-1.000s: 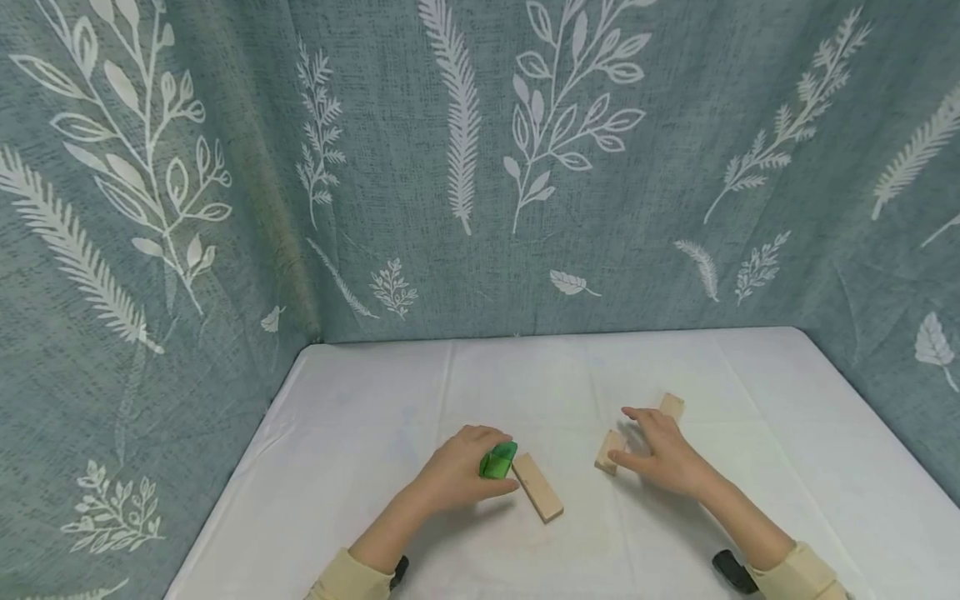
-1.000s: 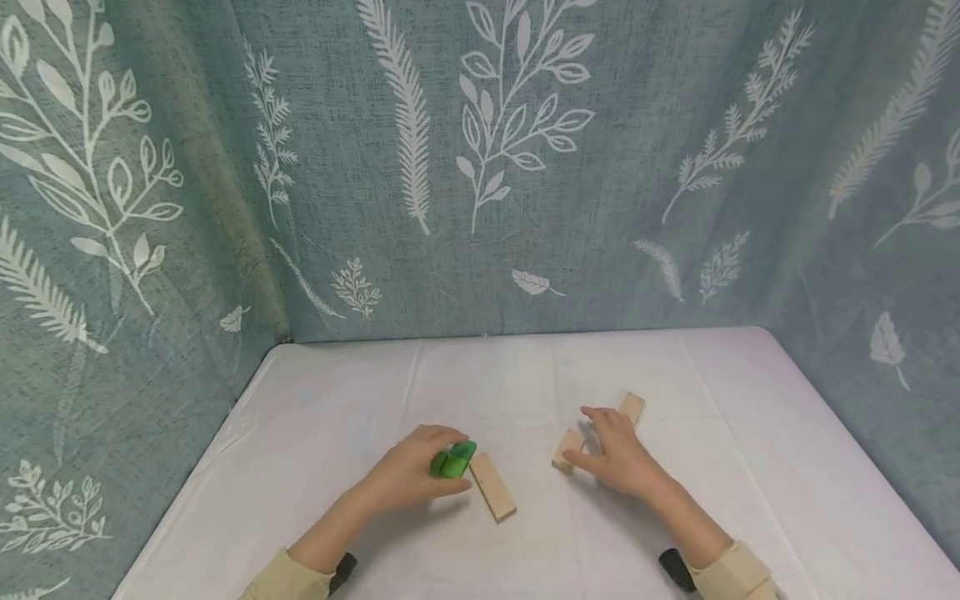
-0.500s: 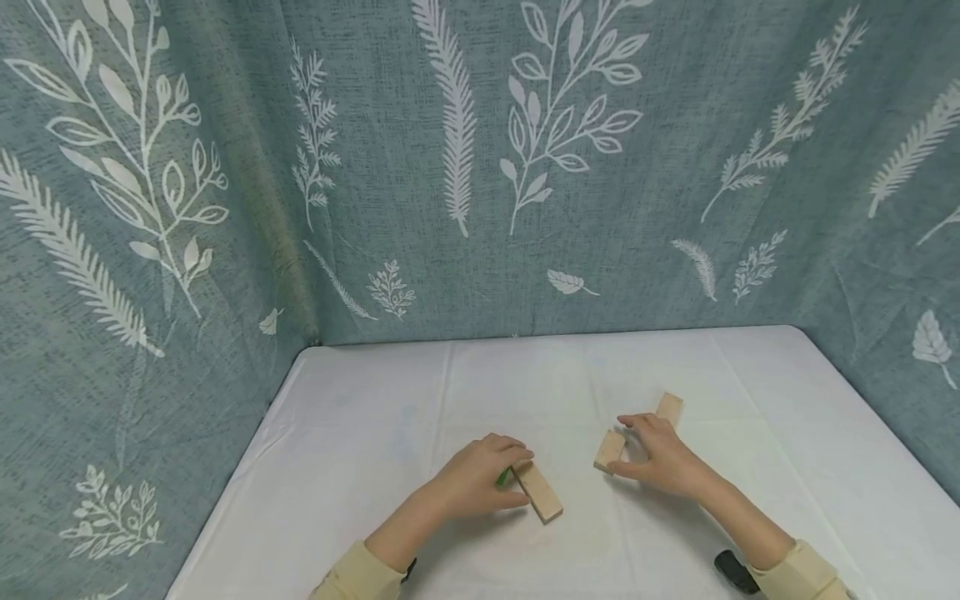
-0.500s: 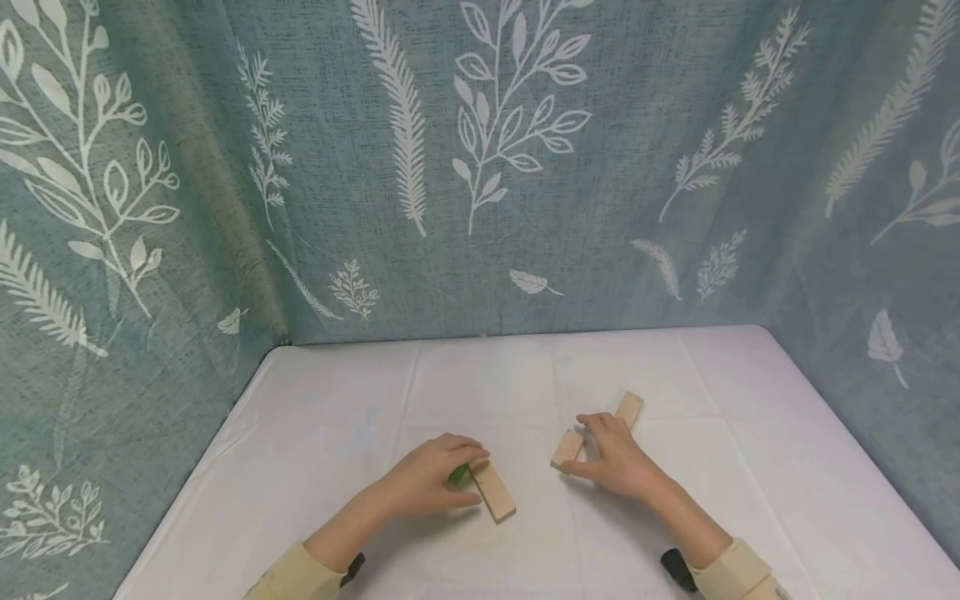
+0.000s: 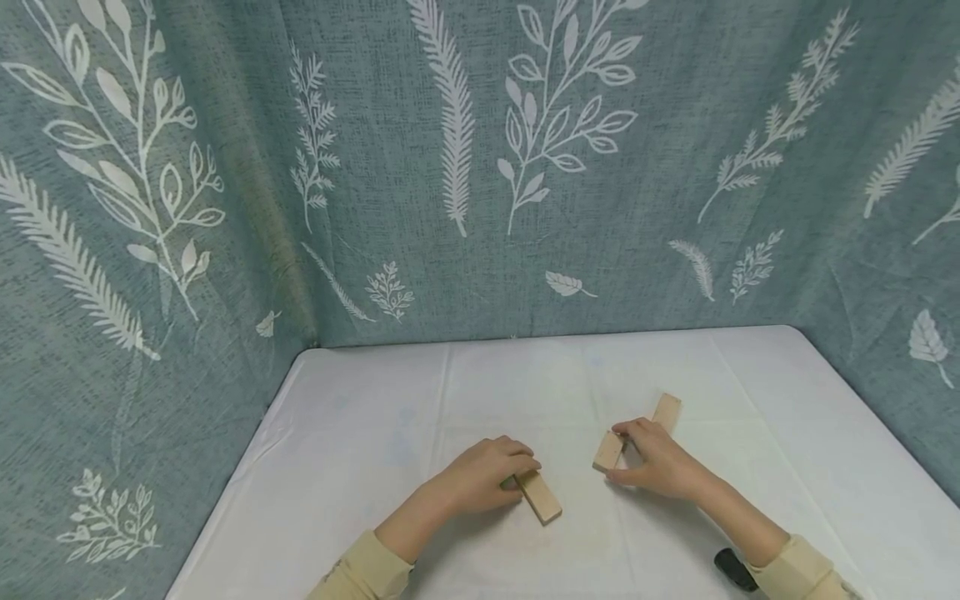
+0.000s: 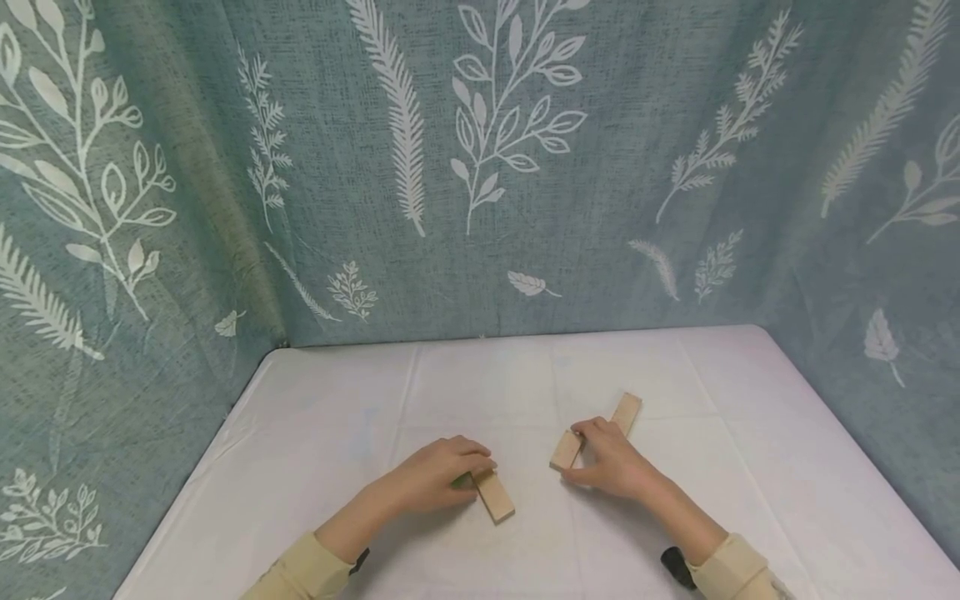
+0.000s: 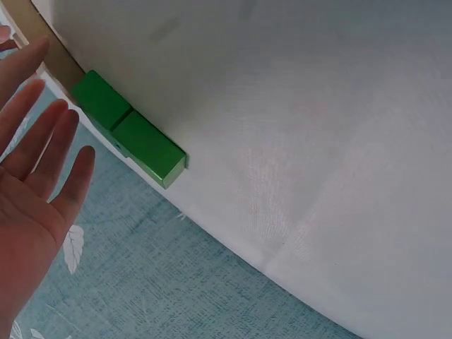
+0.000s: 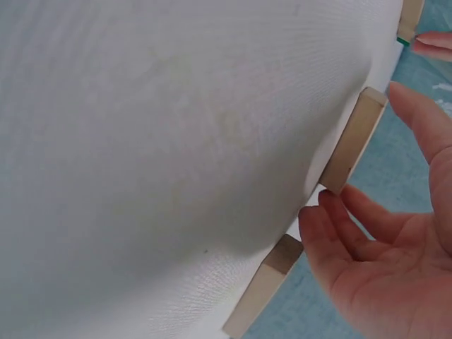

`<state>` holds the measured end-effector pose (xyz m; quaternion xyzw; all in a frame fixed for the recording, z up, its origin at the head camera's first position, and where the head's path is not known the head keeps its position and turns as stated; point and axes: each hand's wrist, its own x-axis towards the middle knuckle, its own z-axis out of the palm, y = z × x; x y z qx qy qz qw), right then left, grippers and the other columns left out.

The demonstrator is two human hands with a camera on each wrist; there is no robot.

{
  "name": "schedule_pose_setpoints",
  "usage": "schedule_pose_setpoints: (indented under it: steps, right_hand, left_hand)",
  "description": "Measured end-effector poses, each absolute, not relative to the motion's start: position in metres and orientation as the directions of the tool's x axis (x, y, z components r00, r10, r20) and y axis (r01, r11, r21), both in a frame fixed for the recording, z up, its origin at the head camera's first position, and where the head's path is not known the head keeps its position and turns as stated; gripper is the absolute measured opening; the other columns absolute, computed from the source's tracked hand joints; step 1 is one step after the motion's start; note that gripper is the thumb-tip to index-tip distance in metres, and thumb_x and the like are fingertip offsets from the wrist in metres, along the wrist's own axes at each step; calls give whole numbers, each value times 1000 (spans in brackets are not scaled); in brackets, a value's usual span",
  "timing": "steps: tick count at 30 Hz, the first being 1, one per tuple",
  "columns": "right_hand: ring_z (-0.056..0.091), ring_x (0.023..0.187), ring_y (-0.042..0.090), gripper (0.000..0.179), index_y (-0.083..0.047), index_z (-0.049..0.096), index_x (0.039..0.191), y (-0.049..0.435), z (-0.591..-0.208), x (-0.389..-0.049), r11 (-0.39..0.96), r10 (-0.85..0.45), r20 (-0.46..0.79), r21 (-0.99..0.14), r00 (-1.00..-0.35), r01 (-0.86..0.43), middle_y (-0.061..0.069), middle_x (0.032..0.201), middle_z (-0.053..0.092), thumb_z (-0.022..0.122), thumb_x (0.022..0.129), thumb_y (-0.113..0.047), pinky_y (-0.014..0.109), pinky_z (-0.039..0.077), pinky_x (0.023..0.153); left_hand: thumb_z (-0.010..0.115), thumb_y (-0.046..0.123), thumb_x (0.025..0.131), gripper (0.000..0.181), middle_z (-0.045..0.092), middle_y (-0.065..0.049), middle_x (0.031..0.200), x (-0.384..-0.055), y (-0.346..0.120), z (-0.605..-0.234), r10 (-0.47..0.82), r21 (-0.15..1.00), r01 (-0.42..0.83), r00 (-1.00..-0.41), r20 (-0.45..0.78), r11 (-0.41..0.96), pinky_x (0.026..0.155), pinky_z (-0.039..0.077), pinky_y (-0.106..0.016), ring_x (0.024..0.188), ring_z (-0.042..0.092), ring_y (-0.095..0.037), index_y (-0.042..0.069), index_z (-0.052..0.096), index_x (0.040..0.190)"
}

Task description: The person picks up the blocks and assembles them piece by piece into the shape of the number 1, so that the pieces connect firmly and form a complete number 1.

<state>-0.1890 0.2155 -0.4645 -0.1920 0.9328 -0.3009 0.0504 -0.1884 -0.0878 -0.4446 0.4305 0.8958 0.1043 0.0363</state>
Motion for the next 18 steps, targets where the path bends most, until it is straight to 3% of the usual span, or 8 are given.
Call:
schedule_pose_setpoints:
  steps: [18]
  right_hand:
    - [50,113,38,63,6,54,125,214,-467,-194,746,-399,33,-570,-916,-345,15,118,56,82,79,-26,52,44,95]
  left_hand:
    - [74,16,88,29,64,3,121,-198,-84,-451,804,163,796,-594,30,583,96,44,-29,113,55,-12,18,69,117]
